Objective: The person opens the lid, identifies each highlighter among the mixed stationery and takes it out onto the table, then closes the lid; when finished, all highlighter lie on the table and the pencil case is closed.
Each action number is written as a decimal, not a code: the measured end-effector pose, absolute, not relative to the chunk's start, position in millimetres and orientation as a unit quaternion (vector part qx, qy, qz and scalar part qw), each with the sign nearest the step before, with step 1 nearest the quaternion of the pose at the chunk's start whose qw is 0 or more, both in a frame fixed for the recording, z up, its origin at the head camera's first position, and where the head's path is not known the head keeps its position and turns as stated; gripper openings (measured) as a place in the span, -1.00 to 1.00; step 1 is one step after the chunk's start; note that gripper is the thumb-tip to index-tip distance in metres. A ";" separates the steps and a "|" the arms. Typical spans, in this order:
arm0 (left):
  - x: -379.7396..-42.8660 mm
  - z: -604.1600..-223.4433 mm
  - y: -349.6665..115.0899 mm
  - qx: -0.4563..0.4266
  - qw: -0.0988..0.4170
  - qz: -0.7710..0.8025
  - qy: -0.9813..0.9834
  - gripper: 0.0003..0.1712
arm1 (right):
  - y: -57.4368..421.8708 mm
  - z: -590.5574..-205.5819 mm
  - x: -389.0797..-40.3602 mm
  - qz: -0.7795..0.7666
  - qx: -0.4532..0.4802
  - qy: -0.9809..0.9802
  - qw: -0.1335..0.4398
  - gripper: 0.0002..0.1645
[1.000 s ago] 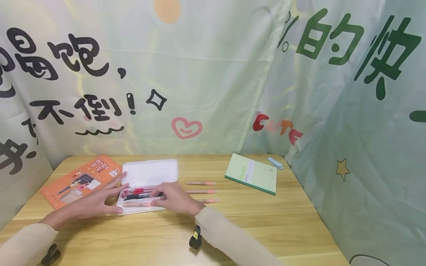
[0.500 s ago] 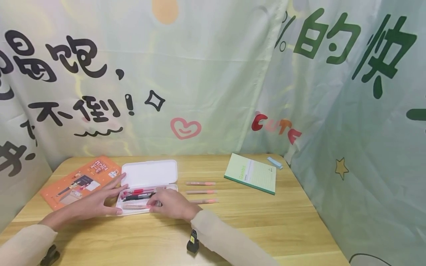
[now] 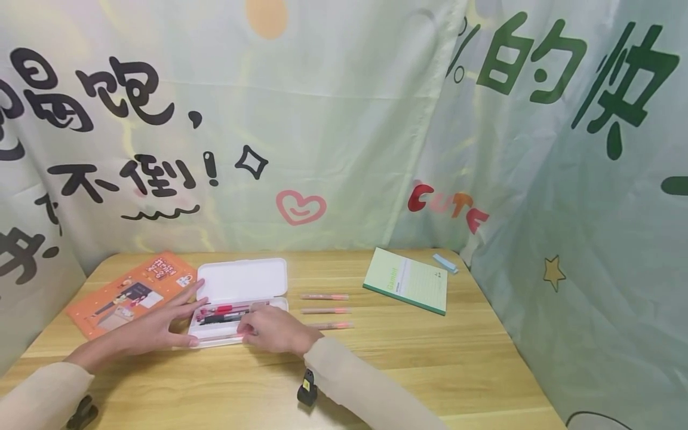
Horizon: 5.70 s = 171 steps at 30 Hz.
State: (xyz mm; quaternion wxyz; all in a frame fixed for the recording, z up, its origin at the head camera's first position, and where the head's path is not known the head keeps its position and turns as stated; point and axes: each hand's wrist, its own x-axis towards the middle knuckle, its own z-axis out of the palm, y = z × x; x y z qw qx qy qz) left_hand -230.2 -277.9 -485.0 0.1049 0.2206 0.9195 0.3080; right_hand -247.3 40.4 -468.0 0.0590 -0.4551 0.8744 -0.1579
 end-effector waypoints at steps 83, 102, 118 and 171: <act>-231.1 -482.4 -276.0 0.214 0.107 0.297 0.924 0.16 | 244.0 -492.1 -231.6 -0.362 -0.311 0.877 0.053 -0.90; -231.7 -482.8 -276.2 0.215 0.108 0.298 0.924 0.15 | 241.7 -492.3 -230.8 -0.349 -0.295 0.889 0.036 -0.89; -231.4 -483.8 -277.5 0.221 0.104 0.297 0.923 0.16 | 245.6 -485.1 -236.7 -0.361 -0.262 0.895 0.000 -0.88; -230.3 -480.5 -276.4 0.221 0.108 0.303 0.921 0.14 | 255.0 -485.1 -234.7 -0.358 -0.318 0.875 0.074 -0.81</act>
